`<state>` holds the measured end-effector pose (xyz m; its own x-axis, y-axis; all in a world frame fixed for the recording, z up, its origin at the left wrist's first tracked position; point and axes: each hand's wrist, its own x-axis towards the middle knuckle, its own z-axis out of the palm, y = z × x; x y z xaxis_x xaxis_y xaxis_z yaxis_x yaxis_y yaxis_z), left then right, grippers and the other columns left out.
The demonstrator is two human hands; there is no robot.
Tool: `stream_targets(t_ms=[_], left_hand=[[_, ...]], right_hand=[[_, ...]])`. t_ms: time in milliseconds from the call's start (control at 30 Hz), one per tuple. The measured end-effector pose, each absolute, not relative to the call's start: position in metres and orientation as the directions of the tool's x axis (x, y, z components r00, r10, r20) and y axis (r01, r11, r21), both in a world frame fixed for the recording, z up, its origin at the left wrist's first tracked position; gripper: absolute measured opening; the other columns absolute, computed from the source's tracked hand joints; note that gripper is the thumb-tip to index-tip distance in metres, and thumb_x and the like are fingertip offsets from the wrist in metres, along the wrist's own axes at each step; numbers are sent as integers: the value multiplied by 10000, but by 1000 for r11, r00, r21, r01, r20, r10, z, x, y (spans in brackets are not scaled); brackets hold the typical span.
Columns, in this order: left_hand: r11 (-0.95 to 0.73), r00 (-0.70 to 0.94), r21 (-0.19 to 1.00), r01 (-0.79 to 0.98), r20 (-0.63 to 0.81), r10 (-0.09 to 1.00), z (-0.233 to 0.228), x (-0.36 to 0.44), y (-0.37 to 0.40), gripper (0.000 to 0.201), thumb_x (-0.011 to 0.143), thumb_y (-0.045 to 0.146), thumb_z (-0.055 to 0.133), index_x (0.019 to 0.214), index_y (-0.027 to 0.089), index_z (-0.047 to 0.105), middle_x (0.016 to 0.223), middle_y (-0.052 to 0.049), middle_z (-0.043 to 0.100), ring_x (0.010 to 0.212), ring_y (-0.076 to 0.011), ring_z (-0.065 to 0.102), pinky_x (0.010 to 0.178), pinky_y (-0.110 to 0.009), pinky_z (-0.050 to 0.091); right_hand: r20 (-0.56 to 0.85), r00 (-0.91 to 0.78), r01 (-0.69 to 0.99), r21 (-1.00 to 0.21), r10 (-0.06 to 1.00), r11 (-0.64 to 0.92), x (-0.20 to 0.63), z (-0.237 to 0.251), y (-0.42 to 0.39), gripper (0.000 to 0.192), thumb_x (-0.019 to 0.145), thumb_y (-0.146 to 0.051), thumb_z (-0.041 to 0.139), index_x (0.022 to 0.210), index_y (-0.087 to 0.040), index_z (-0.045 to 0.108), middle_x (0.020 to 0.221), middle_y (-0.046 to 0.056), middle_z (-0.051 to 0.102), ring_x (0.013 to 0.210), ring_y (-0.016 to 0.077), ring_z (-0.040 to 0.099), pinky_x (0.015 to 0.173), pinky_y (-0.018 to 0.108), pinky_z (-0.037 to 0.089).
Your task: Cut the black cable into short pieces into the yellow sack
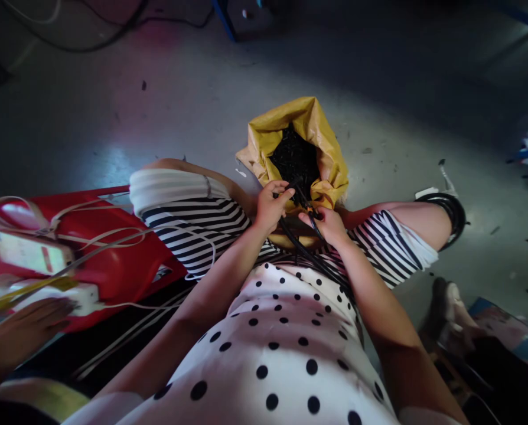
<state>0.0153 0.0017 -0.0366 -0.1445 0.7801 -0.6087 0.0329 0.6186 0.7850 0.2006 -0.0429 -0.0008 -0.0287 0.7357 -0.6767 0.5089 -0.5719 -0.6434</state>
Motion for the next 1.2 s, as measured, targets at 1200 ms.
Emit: stream_targets(t_ms=[1200], left_hand=[[450,-90,856,256,-442,892,-38,14,5,145,875,121,794,976,223,813,961,-33,833,972,-200,757,983,-323,600]], right_hand=[[-769,-142,302,-633,623,-712,187,-29,-37,715,780,-954,746,810,-257,591,695,-3,600,642,183,555,570,306,394]])
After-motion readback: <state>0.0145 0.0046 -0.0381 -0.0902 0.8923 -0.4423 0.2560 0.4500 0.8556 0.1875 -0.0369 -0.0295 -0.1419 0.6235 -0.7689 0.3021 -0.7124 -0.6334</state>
